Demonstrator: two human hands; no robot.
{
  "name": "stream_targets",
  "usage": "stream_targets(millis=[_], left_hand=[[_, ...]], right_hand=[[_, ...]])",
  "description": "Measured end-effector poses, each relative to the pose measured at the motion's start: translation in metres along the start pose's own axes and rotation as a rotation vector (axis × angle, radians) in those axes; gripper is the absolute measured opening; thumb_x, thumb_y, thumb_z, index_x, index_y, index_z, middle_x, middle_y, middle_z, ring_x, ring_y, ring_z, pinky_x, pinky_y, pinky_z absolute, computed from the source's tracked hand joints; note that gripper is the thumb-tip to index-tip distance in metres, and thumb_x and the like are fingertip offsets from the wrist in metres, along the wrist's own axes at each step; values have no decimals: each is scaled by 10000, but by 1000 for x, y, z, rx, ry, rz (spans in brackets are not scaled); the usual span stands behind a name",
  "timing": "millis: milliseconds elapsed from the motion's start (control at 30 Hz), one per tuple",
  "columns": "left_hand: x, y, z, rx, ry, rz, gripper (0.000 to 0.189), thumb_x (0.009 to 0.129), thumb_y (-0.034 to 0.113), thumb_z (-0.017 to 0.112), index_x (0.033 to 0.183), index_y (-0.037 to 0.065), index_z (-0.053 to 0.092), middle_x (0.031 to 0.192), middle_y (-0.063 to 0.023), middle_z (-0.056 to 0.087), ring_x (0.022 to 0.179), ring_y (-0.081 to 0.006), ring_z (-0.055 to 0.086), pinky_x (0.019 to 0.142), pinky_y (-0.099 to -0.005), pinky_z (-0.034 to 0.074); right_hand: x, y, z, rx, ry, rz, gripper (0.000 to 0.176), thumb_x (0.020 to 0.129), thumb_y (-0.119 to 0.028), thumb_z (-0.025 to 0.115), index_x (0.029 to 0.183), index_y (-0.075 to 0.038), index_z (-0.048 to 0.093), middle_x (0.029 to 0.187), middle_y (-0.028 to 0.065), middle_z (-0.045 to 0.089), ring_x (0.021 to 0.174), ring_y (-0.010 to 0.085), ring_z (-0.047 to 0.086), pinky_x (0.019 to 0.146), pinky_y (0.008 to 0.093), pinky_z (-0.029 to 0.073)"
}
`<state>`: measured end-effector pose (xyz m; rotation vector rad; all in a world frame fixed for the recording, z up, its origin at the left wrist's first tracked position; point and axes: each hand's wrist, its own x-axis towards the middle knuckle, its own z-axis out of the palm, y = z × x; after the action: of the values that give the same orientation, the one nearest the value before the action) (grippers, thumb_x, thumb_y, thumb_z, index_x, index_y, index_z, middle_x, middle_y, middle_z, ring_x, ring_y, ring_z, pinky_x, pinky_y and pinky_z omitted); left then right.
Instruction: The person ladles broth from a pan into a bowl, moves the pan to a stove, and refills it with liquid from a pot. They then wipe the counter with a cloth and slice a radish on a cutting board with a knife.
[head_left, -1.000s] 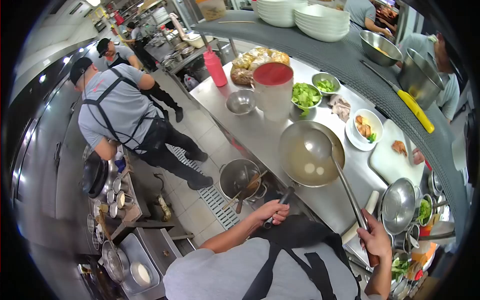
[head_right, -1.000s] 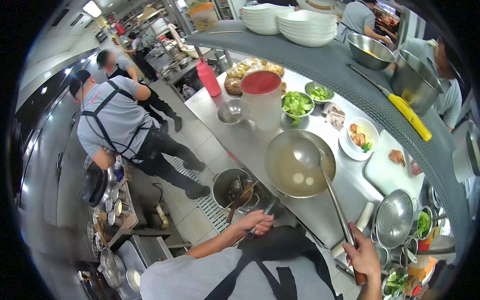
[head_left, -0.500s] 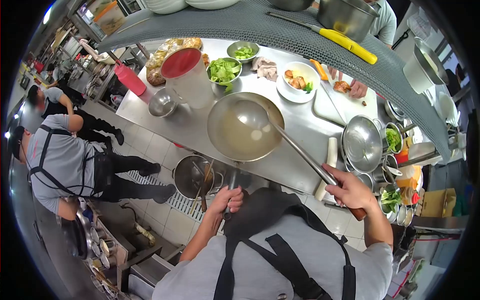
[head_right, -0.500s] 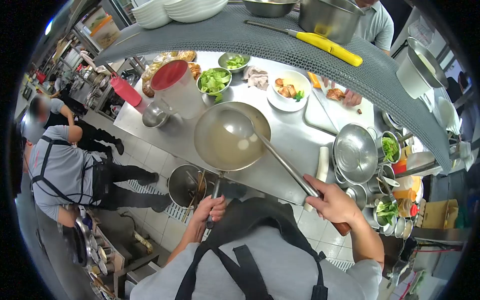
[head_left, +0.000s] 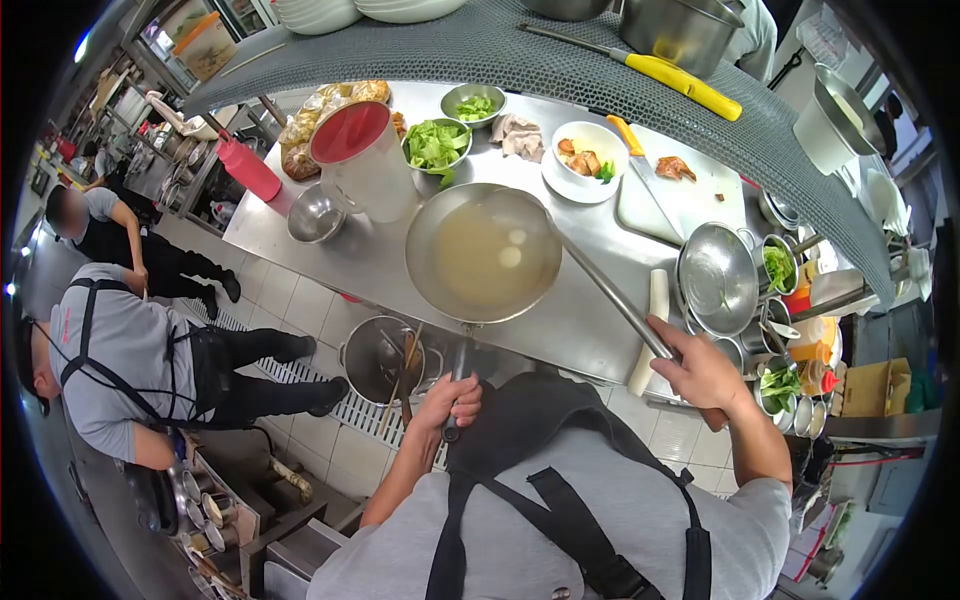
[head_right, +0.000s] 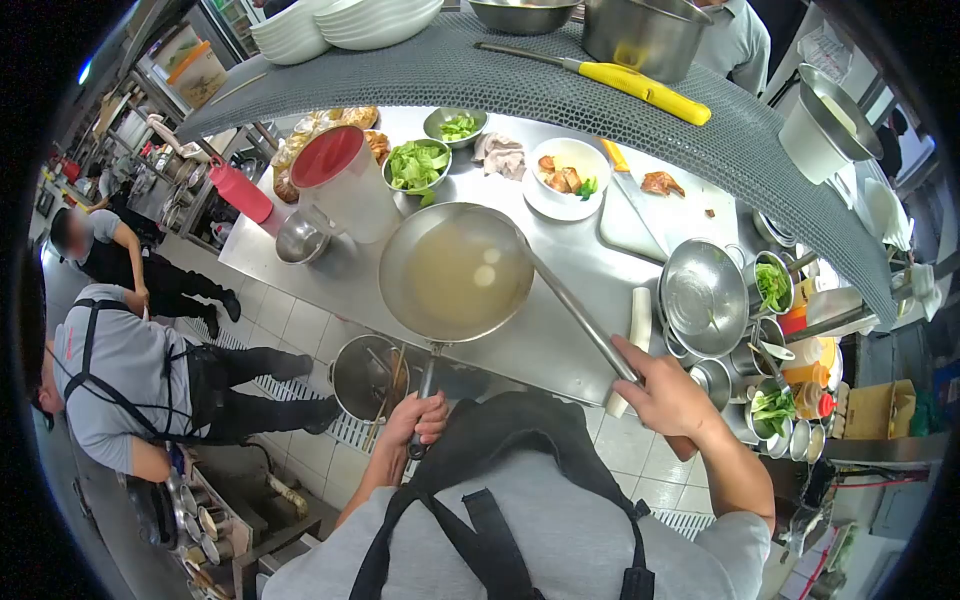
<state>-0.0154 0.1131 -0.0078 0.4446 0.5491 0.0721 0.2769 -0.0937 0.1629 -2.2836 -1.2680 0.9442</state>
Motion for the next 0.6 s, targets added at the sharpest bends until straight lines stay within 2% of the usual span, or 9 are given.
stream_targets(millis=[33,100,133,200,333,400,500,600], left_hand=[[0,0,0,0,-1,1,173,915,169,522,772,134,431,564,50,327,422,-32,334,354,-193,294],[0,-1,-2,1,0,-3,173,915,170,522,771,135,432,564,51,328,424,-31,336,356,-193,296],[0,-1,-1,2,-2,-3,173,915,170,522,771,135,432,564,51,328,424,-31,336,356,-193,296],[-2,0,1,18,12,-1,174,916,173,523,773,133,432,566,51,327,426,-31,337,356,-193,298],[-2,-2,-2,12,2,-13,171,916,168,522,775,129,432,567,51,327,427,-30,337,356,-193,298],[-4,-2,1,20,13,-11,167,915,165,524,780,126,432,567,50,325,427,-31,334,356,-195,299],[-6,-3,2,38,31,-29,150,914,160,522,798,121,435,571,49,327,426,-32,334,354,-194,303],[-6,-6,-2,20,19,-31,108,911,146,519,838,111,448,579,45,333,426,-34,338,352,-192,306]], right_hand=[[0,-1,-1,-1,1,0,592,833,-168,599,1368,-49,372,617,189,575,536,297,580,614,376,467],[-1,-5,-2,194,-117,155,580,850,-148,579,1373,-30,358,598,111,553,517,187,559,534,328,463],[-1,0,2,193,-115,156,580,850,-148,579,1373,-30,358,598,111,553,517,187,559,534,328,463],[2,14,12,513,-202,173,581,872,-123,547,1390,-7,312,644,50,525,521,103,509,461,268,436],[2,7,13,748,-262,258,595,885,-101,523,1408,1,258,700,38,518,519,102,487,439,245,423],[3,11,17,998,-306,316,622,878,-101,536,1415,-6,236,732,48,515,518,98,467,433,249,407],[3,11,20,1186,-352,343,607,878,-103,538,1406,-7,255,743,46,501,522,93,450,432,238,387],[1,9,24,1250,-336,371,596,880,-109,537,1400,-7,265,756,48,495,522,94,435,438,229,374]])
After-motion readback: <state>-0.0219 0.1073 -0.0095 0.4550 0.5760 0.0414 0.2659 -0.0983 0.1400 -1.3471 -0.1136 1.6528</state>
